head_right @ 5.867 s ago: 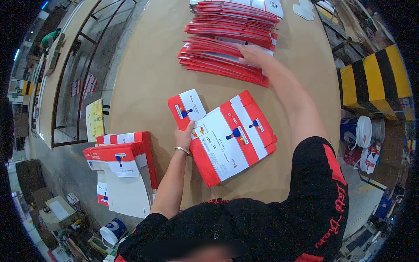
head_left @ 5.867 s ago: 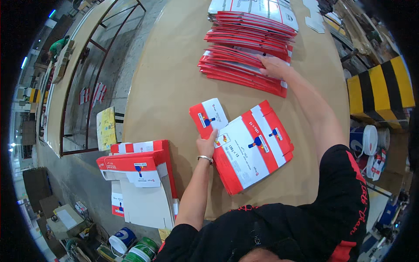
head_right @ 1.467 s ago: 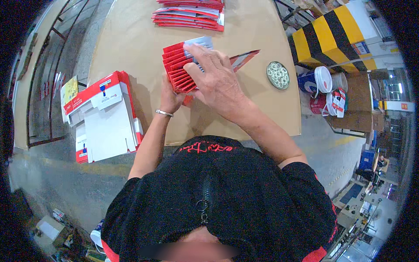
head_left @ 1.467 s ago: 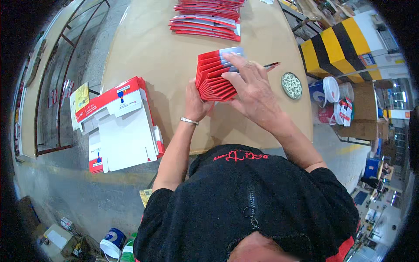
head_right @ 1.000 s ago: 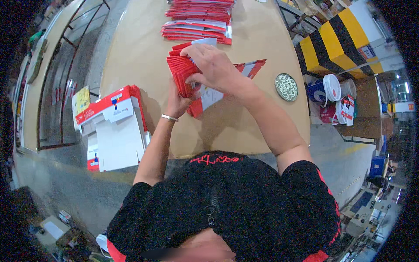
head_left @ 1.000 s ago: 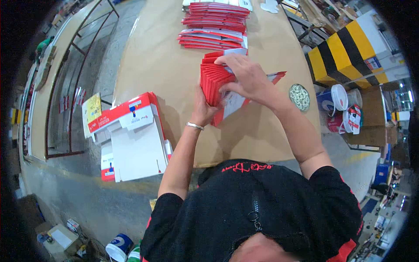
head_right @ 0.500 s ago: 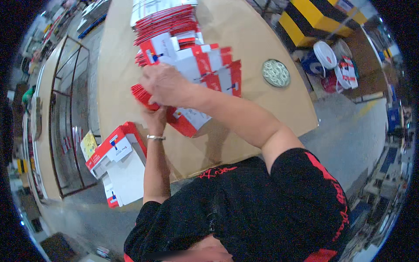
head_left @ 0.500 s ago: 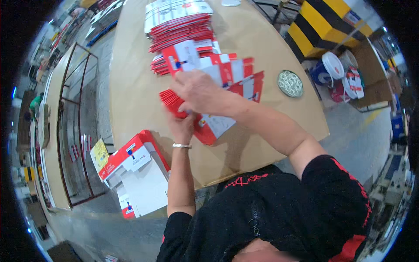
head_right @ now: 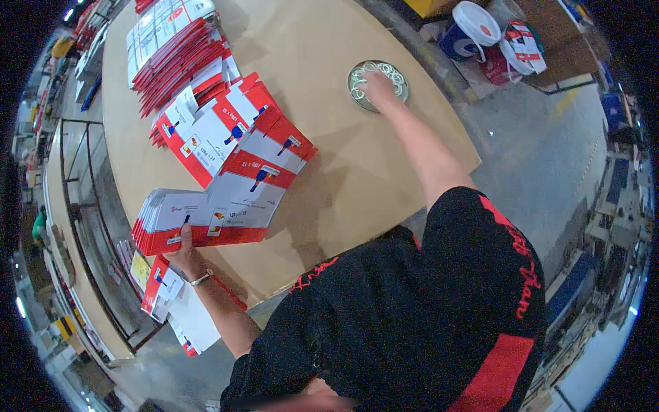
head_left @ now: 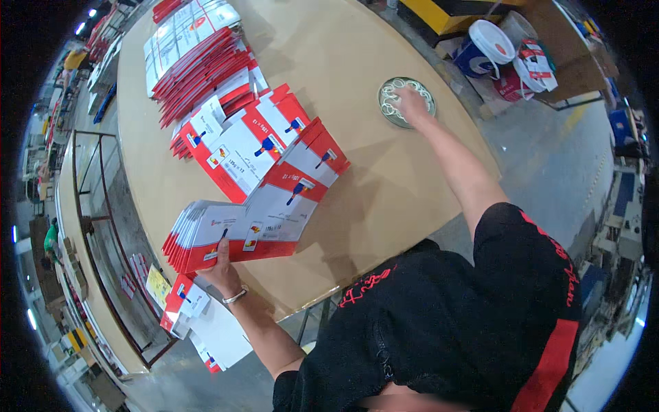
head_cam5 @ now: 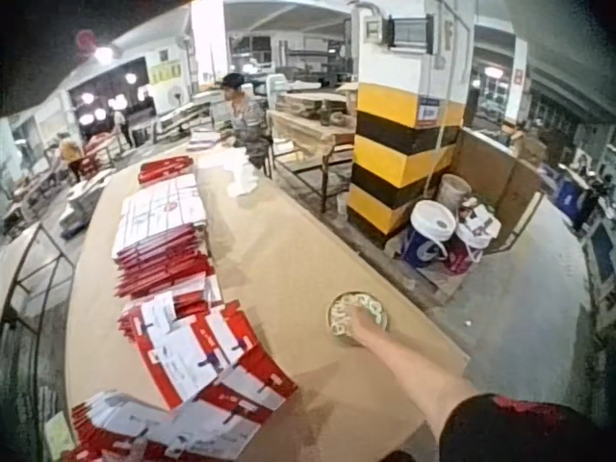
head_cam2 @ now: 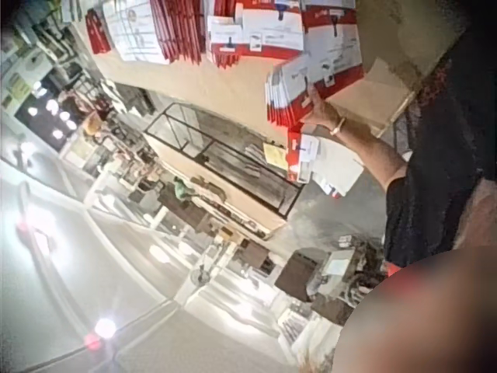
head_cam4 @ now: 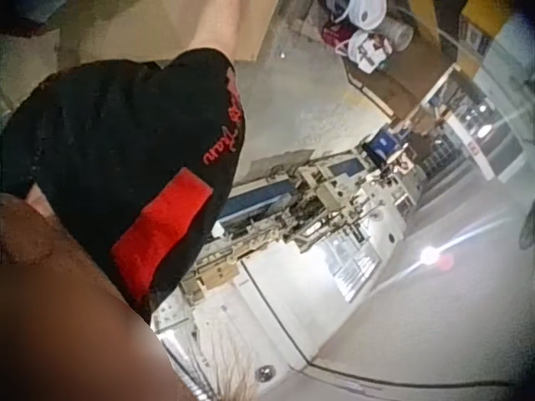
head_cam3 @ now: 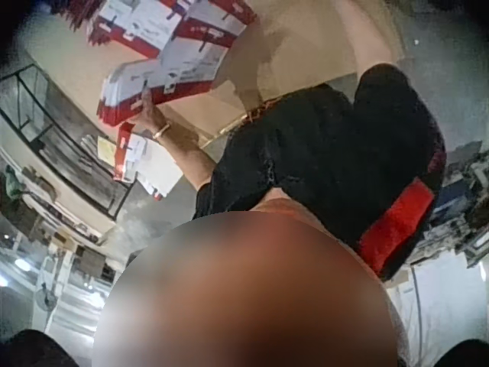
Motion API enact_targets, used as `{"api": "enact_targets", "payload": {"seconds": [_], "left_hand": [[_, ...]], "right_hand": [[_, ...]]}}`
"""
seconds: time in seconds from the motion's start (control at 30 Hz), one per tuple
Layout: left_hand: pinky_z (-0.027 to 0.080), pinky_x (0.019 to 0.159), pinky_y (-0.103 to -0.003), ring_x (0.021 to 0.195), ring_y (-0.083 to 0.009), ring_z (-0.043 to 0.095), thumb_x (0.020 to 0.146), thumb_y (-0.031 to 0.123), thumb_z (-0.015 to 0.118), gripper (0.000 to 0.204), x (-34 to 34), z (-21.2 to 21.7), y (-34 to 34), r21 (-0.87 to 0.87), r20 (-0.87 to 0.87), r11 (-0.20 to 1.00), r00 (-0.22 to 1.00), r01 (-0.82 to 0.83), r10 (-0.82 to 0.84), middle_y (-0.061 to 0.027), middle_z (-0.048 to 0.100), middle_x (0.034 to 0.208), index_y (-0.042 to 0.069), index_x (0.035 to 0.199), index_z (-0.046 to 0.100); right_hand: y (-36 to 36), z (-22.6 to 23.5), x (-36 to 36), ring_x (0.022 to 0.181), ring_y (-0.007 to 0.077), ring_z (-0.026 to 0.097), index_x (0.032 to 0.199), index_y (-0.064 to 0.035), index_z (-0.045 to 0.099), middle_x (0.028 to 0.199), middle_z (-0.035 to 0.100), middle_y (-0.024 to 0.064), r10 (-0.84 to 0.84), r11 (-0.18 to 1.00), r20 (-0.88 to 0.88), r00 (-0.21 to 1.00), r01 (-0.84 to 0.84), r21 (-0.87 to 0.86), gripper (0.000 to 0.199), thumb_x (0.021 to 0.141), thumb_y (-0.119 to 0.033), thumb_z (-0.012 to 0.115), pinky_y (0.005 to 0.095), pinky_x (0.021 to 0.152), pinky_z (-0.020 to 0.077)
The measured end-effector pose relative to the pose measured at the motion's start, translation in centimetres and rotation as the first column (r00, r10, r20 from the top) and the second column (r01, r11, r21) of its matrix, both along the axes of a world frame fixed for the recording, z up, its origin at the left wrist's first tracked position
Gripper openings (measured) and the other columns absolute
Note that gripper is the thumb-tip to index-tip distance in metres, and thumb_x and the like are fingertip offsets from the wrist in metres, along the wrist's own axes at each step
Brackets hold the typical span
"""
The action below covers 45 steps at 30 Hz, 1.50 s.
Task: The person is counting and stacking red and white cardboard boxes or packaging materials on a table.
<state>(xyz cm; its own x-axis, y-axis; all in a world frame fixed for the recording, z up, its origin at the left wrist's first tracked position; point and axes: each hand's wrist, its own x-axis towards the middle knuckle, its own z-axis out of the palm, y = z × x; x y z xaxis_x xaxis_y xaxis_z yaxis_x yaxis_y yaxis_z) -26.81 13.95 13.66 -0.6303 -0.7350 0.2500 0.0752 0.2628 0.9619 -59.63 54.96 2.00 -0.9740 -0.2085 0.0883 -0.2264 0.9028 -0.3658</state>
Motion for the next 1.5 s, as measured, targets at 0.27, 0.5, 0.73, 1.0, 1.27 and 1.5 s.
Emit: {"api": "enact_targets", "payload": {"seconds": [0.27, 0.5, 0.73, 1.0, 1.27, 1.5], "left_hand": [[0.046, 0.086, -0.035, 0.097, -0.0211, 0.056, 0.068, -0.003, 0.074, 0.054, 0.6, -0.3, 0.5, 0.086, 0.094, 0.990, 0.990, -0.113, 0.105, -0.0107, 0.058, 0.109, -0.003, 0.116, 0.050], [0.050, 0.078, -0.034, 0.090, -0.0211, 0.058, 0.068, -0.006, 0.070, 0.046, -0.7, 1.8, 2.3, 0.123, 0.065, 0.985, 0.991, -0.123, 0.116, -0.0118, 0.059, 0.103, -0.005, 0.111, 0.052], [0.050, 0.059, -0.028, 0.069, -0.0121, 0.057, 0.065, 0.001, 0.077, 0.031, -0.5, 1.7, 2.9, 0.021, 0.176, 0.999, 0.984, -0.044, 0.040, -0.0003, 0.059, 0.079, 0.006, 0.089, 0.058], [0.049, 0.083, -0.031, 0.097, -0.0134, 0.057, 0.061, 0.008, 0.083, 0.067, 4.4, 4.8, 4.3, 0.043, 0.061, 0.987, 0.986, 0.155, -0.157, -0.0054, 0.060, 0.106, 0.004, 0.115, 0.046], [0.051, 0.078, -0.031, 0.087, -0.0155, 0.062, 0.062, 0.014, 0.083, 0.050, 7.4, 2.3, 3.9, -0.060, 0.028, 0.978, 0.980, 0.200, -0.198, -0.0061, 0.064, 0.096, 0.004, 0.103, 0.056], [0.048, 0.075, -0.037, 0.088, -0.0267, 0.059, 0.056, 0.027, 0.086, 0.067, 7.2, 0.3, 4.8, -0.244, 0.001, 0.960, 0.990, 0.138, -0.142, -0.0114, 0.056, 0.097, 0.003, 0.106, 0.049]], "right_hand": [[4.0, -5.3, -0.9, 0.090, 0.0307, 0.060, 0.090, -0.0090, 0.067, 0.089, 0.061, 0.0118, 0.049, 0.999, 0.032, 0.998, -0.049, 0.012, 0.020, 0.078, -0.025, 0.062, 0.0410, 0.080, 0.0470], [6.1, -8.5, -3.2, 0.091, 0.0316, 0.060, 0.088, -0.0062, 0.066, 0.100, 0.062, 0.0140, -0.135, 0.989, -0.095, 0.986, 0.127, -0.081, 0.032, 0.084, -0.033, 0.048, 0.0433, 0.080, 0.0456], [9.7, -6.5, -4.2, 0.082, 0.0155, 0.058, 0.108, 0.0009, 0.059, 0.099, 0.062, 0.0065, -0.093, 0.569, 0.477, 0.874, 0.439, -0.695, 0.035, 0.086, -0.026, 0.058, 0.0268, 0.068, 0.0465], [0.2, 6.7, 3.8, 0.069, 0.0097, 0.042, 0.127, 0.0002, 0.043, 0.089, 0.052, 0.0030, 0.688, -0.440, 0.197, 0.698, 0.617, -0.652, 0.039, 0.089, -0.006, 0.050, 0.0205, 0.053, 0.0346], [-15.2, 27.0, 18.9, 0.080, 0.0143, 0.061, 0.144, -0.0111, 0.021, 0.102, 0.064, 0.0080, 0.822, 0.316, 0.041, 0.568, -0.395, -0.863, 0.073, 0.084, -0.025, 0.061, 0.0259, 0.076, 0.0467], [-24.9, 28.0, 28.4, 0.125, 0.0344, 0.038, 0.140, 0.0008, 0.021, 0.126, 0.047, 0.0243, 0.937, 0.270, -0.305, 0.168, -0.903, 0.334, 0.106, 0.058, -0.040, 0.075, 0.0393, 0.102, 0.0339]]}}
